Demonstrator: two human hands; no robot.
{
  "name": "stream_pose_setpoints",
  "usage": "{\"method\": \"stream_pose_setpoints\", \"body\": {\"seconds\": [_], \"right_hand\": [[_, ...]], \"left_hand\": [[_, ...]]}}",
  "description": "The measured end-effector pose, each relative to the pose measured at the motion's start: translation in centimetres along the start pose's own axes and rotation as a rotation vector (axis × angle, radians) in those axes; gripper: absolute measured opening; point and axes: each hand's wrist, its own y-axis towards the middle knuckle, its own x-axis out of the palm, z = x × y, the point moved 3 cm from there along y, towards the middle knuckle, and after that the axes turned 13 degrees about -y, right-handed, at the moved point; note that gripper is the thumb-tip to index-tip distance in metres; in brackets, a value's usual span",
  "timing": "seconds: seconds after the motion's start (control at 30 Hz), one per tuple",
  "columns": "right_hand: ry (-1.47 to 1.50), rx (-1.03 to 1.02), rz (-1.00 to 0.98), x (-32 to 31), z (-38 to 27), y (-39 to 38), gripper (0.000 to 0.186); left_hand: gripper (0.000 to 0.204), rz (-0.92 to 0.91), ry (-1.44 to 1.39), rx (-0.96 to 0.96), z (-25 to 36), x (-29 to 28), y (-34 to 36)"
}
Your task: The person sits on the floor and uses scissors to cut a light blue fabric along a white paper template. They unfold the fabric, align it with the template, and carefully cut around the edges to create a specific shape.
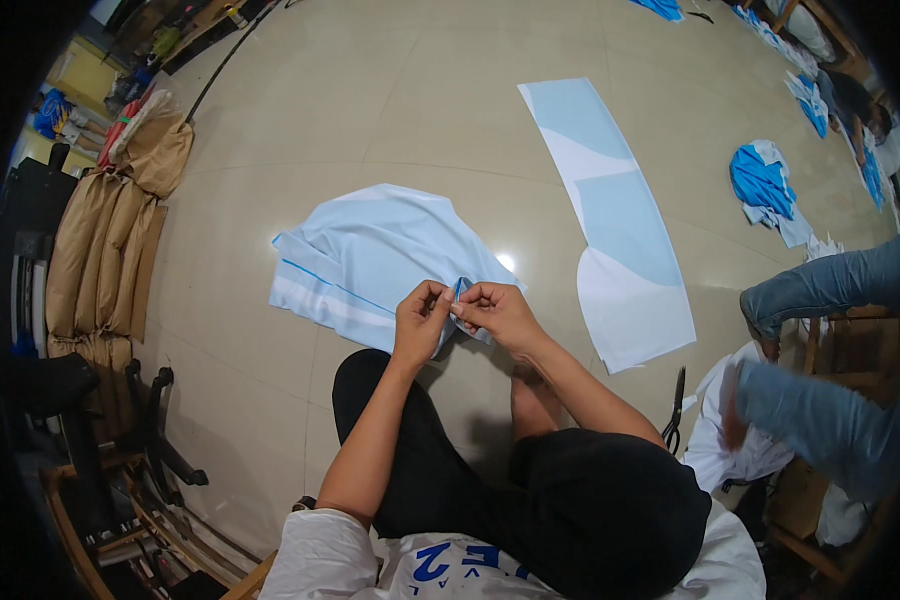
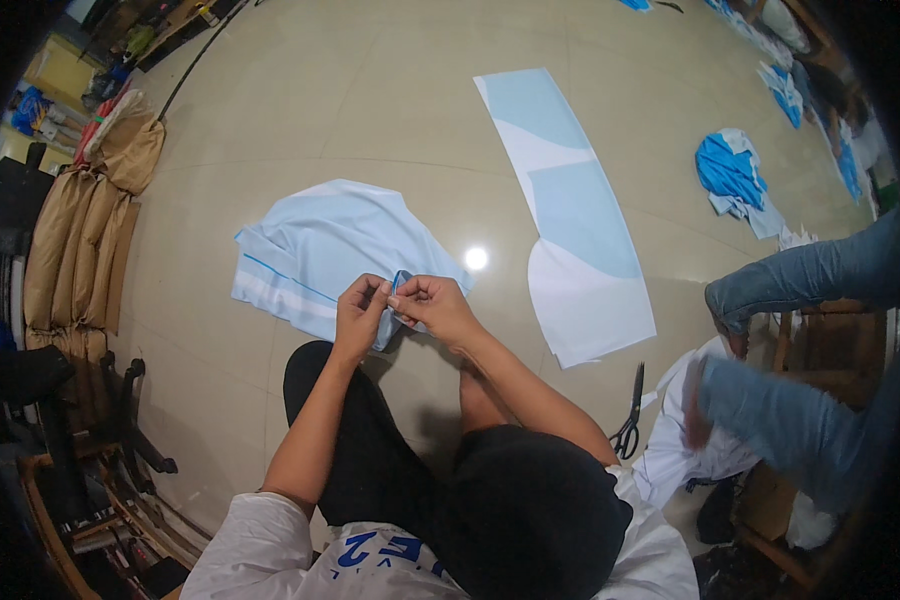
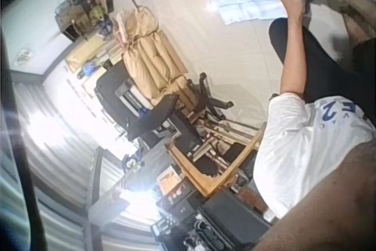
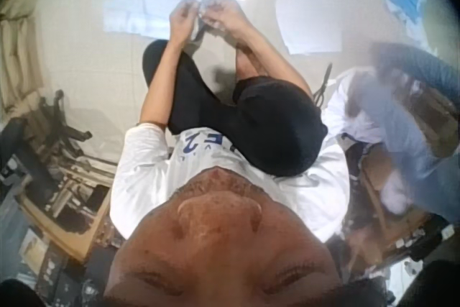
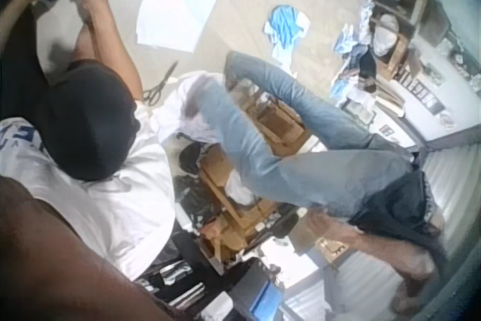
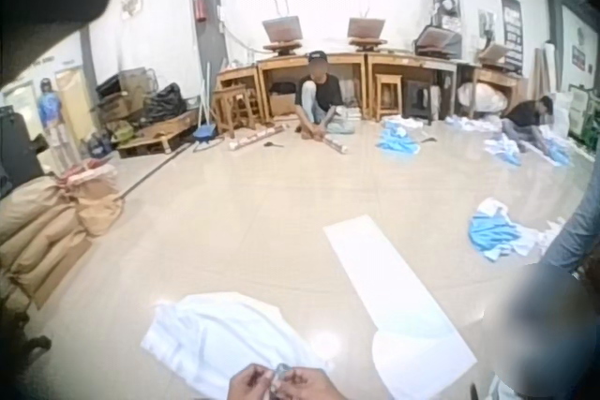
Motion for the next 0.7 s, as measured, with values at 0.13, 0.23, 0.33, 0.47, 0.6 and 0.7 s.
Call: {"method": "stream_pose_setpoints", "body": {"seconds": [0.13, 0.23, 0.33, 0.47, 0.6, 0.7], "right_hand": [[-0.026, 0.02, -0.008, -0.3, 0.0, 0.0, 0.018], [-0.02, 0.039, -0.01, -0.7, 0.0, 0.1, 0.017], [0.192, -0.024, 0.022, -2.3, 1.0, 0.8, 0.016], [0.652, -0.124, 0.128, -6.5, -0.6, 2.7, 0.019], [0.744, -0.257, 0.371, -17.7, 0.0, 3.1, 0.023], [0.738, -0.305, 0.549, -22.3, -1.8, 3.7, 0.024]], "left_hand": [[0.018, 0.008, -0.033, -0.06, -0.5, -0.4, 0.1], [0.02, 0.061, -0.042, -0.037, -0.6, -1.1, 0.2], [0.022, 0.347, -0.423, -0.013, -0.5, -2.5, 0.6], [0.034, 0.664, -0.668, 0.09, 0.2, -12.6, -1.3], [0.042, 0.897, -0.579, 0.323, 5.2, -19.0, -6.0], [0.04, 1.098, -0.435, 0.463, 9.5, -30.2, -14.1]]}}
